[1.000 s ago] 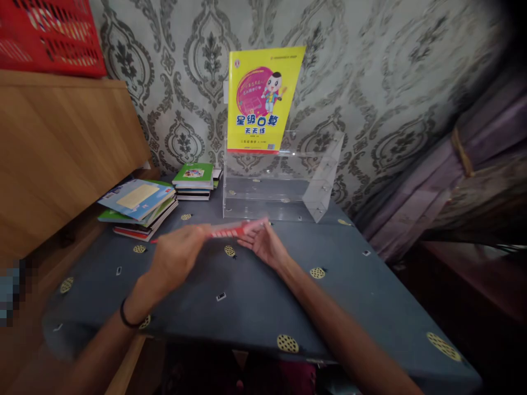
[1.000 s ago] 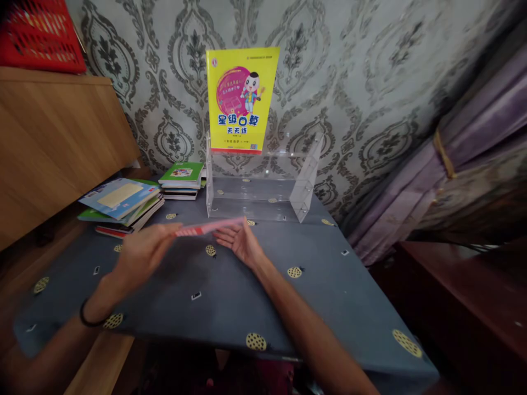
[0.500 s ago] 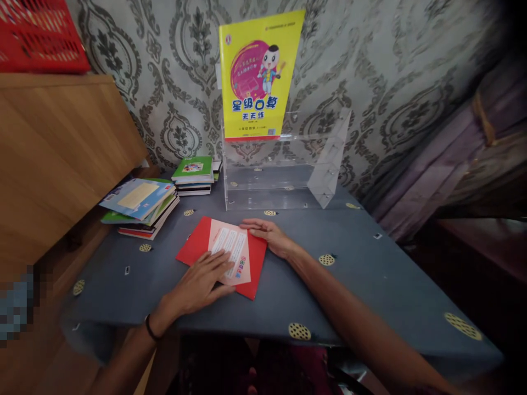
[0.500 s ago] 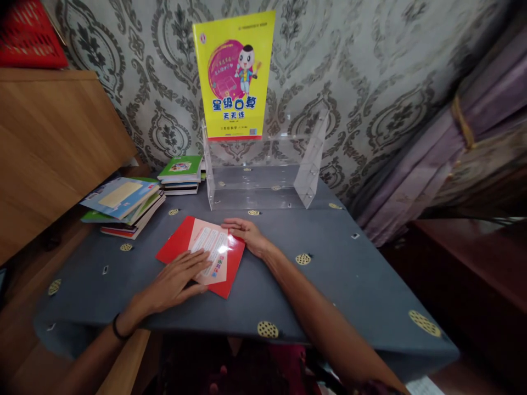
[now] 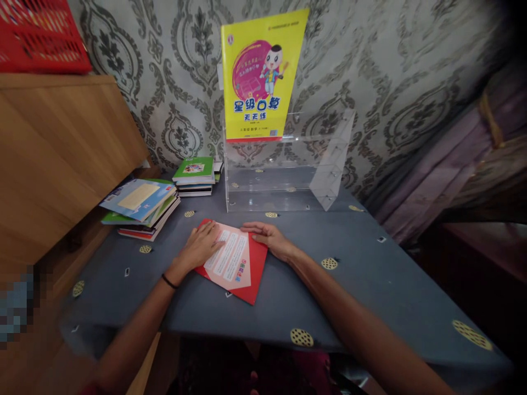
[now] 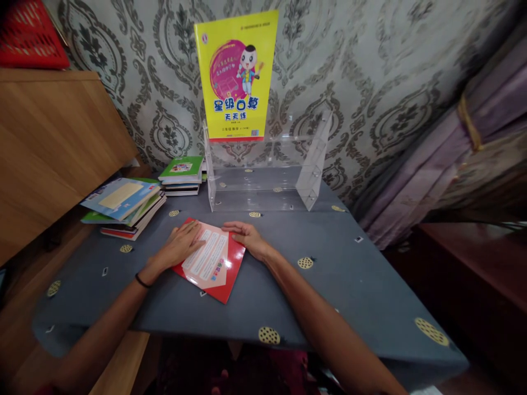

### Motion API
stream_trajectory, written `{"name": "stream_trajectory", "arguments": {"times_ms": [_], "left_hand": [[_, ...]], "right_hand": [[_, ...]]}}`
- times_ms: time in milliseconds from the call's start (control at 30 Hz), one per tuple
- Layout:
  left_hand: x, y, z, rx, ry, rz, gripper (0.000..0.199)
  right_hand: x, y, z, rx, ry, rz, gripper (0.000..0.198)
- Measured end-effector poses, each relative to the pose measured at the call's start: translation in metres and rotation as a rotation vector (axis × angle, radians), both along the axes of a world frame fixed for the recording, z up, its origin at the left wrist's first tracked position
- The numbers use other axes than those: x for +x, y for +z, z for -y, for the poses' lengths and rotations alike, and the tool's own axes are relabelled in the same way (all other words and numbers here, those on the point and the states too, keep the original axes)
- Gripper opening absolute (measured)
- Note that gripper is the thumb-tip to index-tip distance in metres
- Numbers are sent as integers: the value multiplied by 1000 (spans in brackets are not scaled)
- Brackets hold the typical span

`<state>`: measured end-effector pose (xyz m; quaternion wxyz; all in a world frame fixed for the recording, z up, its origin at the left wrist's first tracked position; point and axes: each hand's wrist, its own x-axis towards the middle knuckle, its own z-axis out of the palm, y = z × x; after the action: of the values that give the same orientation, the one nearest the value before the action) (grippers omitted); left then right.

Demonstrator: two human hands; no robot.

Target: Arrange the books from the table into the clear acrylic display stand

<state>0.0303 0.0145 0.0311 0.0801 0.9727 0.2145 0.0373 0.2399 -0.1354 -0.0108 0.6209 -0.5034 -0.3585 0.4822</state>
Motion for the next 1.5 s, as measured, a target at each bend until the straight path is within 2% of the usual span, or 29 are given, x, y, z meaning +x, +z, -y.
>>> {"name": "stream_trajectory", "arguments": {"times_ms": [167, 267, 333, 400, 500, 567, 633, 700, 833, 967, 1100, 1267, 1500], "left_hand": [[-4, -16, -1, 34, 18, 101, 50], [-10, -27, -7, 11, 17, 233, 38], [-15, -30, -15, -54, 8, 368, 32], [-20, -29, -22, -140, 34, 519, 32], [-27, -20, -29, -265, 155, 691, 31], [-32, -12, -25, -312, 211, 763, 31], [-36, -5, -12, -300, 211, 804, 30], [-40, -3, 5, -269, 186, 809, 29], [-45, -12, 33, -359, 256, 794, 37], [-50, -27, 31, -514, 421, 838, 44], [-53, -34, 22, -611, 492, 860, 45], [-52, -39, 21, -603, 468, 846, 47], [-53, -44, 19, -577, 467, 829, 43]], "right_hand": [[-1, 0, -2, 12, -37, 178, 37], [-3, 3, 1, 3, -155, 539, 28], [-7, 7, 5, -4, -226, 853, 29], [-17, 13, 7, 24, -237, 1107, 30], [-46, 20, 3, 174, -83, 1316, 33], [-72, 22, -7, 298, 167, 1414, 36], [-97, 22, -21, 329, 330, 1502, 39], [-116, 21, -36, 332, 417, 1579, 38], [-129, 21, -59, 386, 560, 1628, 37], [-126, 24, -66, 396, 592, 1568, 38], [-127, 23, -71, 333, 513, 1540, 38], [-117, 17, -85, 240, 410, 1533, 46], [-97, 14, -96, 11, 244, 1563, 58]]}}
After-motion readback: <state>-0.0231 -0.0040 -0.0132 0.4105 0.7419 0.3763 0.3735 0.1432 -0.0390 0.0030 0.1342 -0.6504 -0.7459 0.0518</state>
